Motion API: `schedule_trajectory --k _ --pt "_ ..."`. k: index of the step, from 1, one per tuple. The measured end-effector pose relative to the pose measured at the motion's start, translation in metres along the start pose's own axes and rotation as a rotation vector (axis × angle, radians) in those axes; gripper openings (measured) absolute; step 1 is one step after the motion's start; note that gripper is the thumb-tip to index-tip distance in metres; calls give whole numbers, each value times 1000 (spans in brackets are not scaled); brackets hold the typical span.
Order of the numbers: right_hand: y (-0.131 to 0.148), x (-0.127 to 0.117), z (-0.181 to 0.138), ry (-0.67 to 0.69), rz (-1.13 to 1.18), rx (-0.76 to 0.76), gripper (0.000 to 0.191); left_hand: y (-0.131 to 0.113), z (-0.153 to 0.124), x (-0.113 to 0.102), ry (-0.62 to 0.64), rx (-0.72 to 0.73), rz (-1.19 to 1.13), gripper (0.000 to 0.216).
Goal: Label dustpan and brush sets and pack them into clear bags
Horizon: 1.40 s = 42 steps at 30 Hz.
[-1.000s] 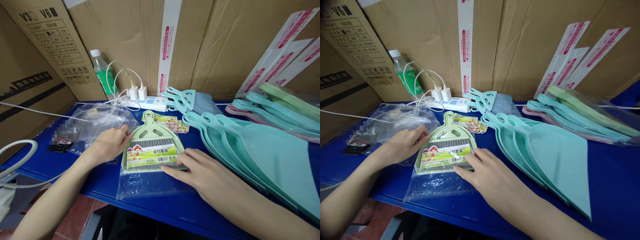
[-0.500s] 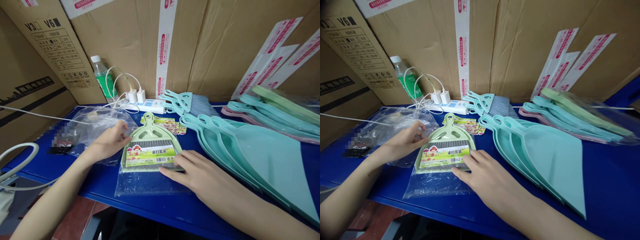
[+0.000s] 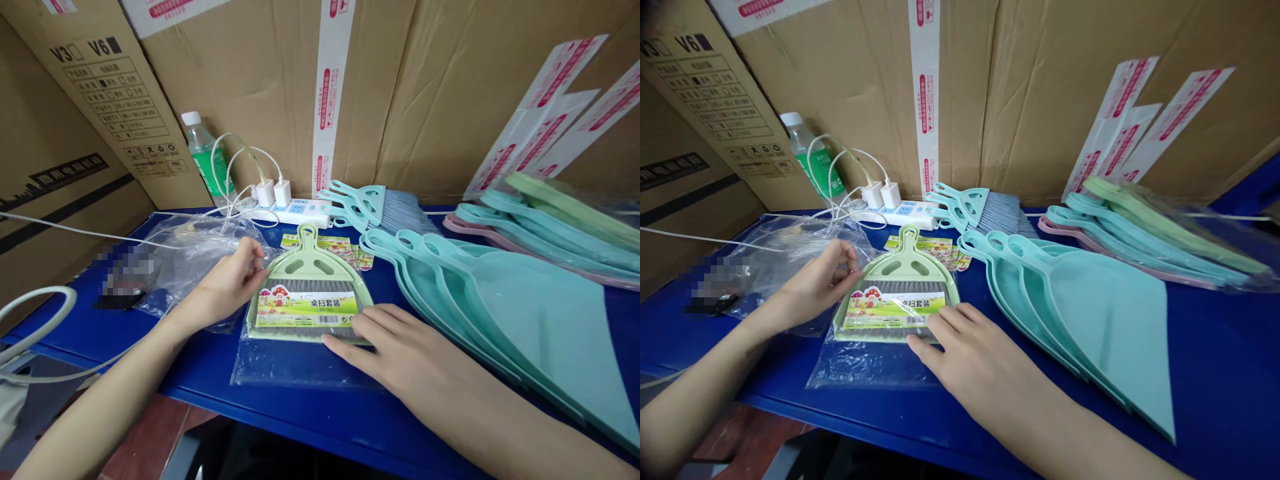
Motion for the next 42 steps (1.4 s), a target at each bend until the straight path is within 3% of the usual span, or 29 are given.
schedule_trajectory --k 7,10,12,14,17,20,31,37,42 --pt "-5 0 -3 20 9 28 33 -8 2 7 -24 26 157 8" --pt "-7 2 -4 43 54 47 38 -14 -1 -2 -59 14 331 3" --pt "-7 1 -4 39 77 53 39 -24 -5 -9 -78 82 356 7" --pt "-8 0 -4 29 81 53 38 -39 -10 -7 11 228 260 14" --pt "-9 2 -5 35 74 57 36 -58 -21 8 288 445 104 13" --pt "-10 4 -5 50 88 55 36 -64 -28 17 392 520 136 8" --pt "-14 4 -5 29 137 63 44 -65 -32 15 369 531 296 19" --pt "-14 3 -5 33 120 48 44 -63 -34 17 374 523 334 39" --pt "-13 0 -2 -17 100 28 44 -63 -31 12 326 537 291 17"
Point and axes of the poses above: each hand's wrist, its own z-axis towards the middle knuckle, its own x-axis out of the palm, y = z × x, the point moved 7 cm from there along z, towards the middle knuckle, and after that the axes turned 10 degrees about z, right-handed, at the moved point
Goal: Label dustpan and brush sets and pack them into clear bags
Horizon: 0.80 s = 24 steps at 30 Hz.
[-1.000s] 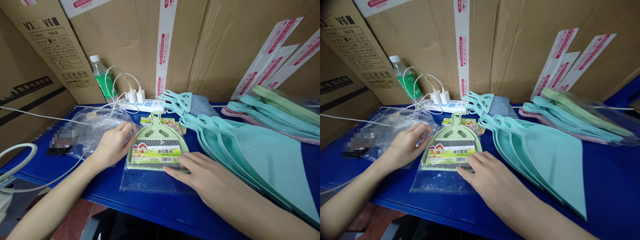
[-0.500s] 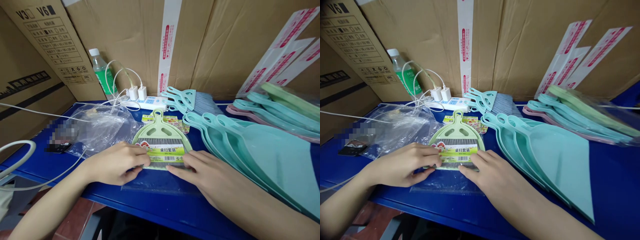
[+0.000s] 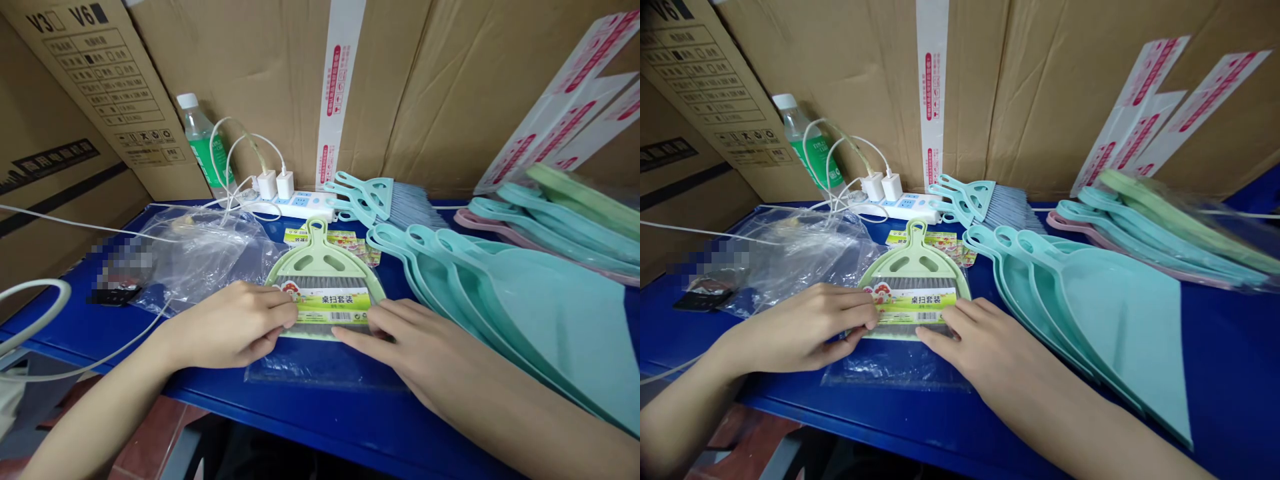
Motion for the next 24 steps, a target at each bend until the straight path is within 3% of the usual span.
schedule_trajectory --k 8,17,24 --pt "-2 1 -2 19 5 -11 44 0 -1 3 105 5 -88 19" --pt "-3 2 -4 37 13 1 38 2 -3 3 124 -32 -125 22" --pt "-8 5 -6 118 98 75 54 4 -4 4 105 -43 -129 21"
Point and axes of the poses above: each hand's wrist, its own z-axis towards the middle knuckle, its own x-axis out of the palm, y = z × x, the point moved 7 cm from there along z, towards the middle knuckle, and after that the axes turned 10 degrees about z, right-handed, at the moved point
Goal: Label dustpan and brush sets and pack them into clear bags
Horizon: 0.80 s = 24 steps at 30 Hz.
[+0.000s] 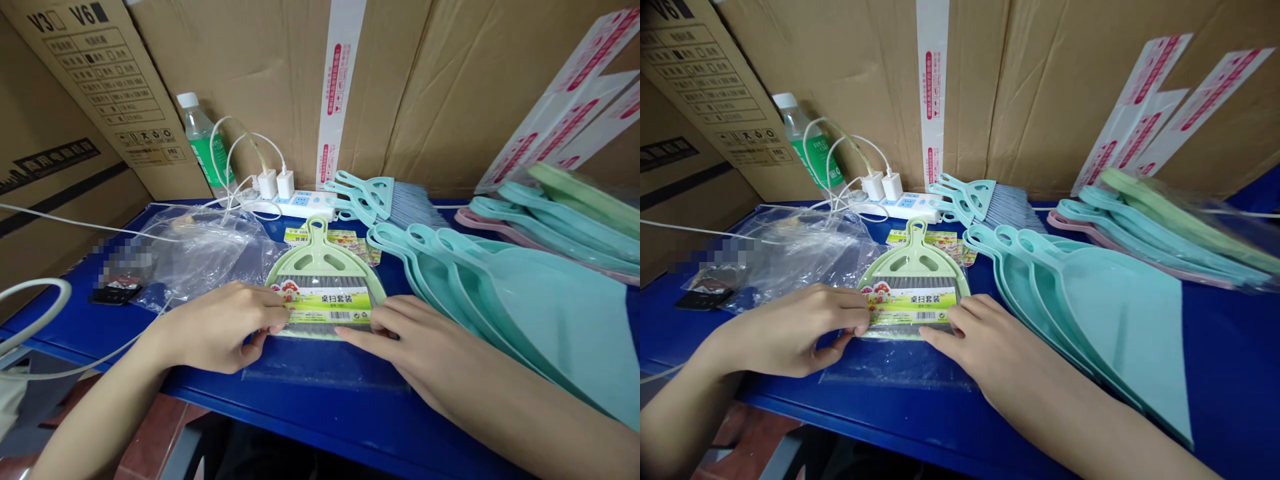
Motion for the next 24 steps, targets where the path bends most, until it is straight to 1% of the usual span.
schedule_trajectory --k 5,9,14,18,24 --pt "2 -4 2 -14 -4 -10 48 0 0 0 -4 -2 -8 21" --pt "4 -3 2 10 -7 -22 44 1 0 0 11 -11 -8 21" --pt "3 1 0 38 4 -26 45 0 0 1 31 -11 -19 18" --pt "3 2 -1 36 4 -39 46 2 0 2 40 -8 -33 16" --pt "4 5 -2 52 -25 -39 48 6 1 5 -4 -24 -33 20"
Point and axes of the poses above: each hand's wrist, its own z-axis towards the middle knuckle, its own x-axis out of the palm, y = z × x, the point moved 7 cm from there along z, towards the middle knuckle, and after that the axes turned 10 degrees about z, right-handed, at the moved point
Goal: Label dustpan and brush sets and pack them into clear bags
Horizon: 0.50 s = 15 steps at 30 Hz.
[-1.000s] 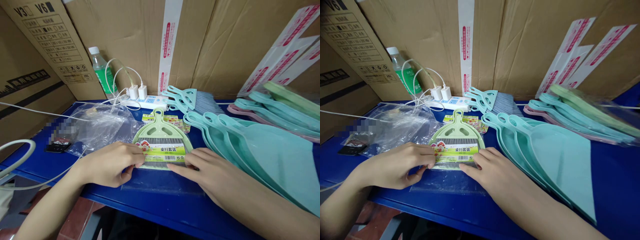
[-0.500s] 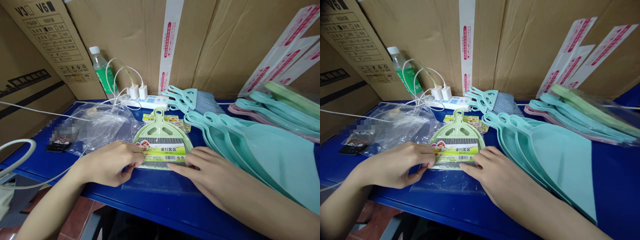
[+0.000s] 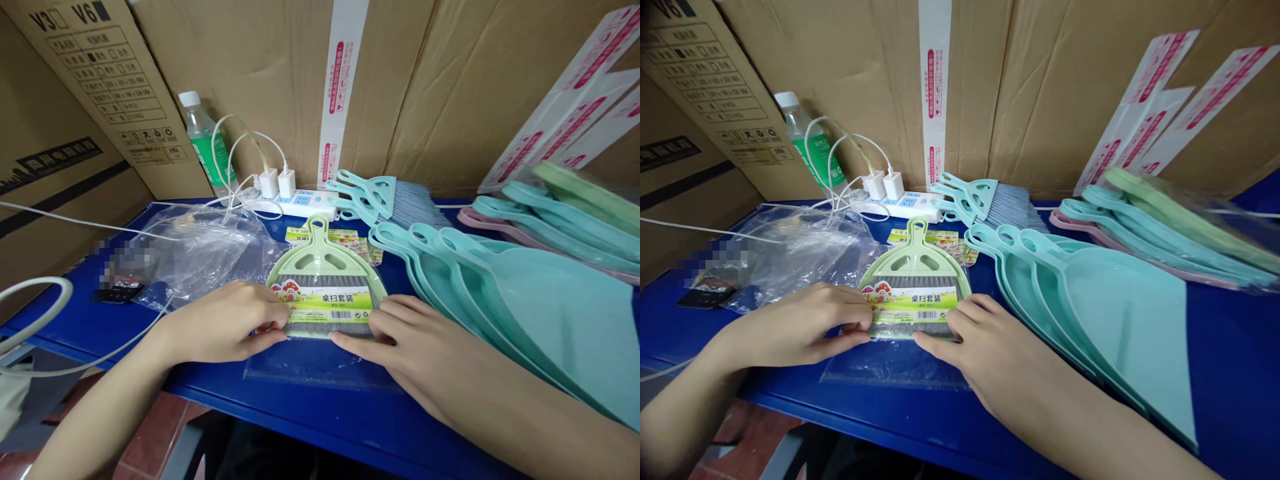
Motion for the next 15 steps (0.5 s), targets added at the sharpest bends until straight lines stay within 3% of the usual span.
schedule_trajectory --k 7,15 --pt "2 0 1 -21 -27 -21 46 -4 2 -2 -50 22 47 10" --pt "2 -1 1 -24 -21 -15 45 -9 1 -5 -114 128 -28 30"
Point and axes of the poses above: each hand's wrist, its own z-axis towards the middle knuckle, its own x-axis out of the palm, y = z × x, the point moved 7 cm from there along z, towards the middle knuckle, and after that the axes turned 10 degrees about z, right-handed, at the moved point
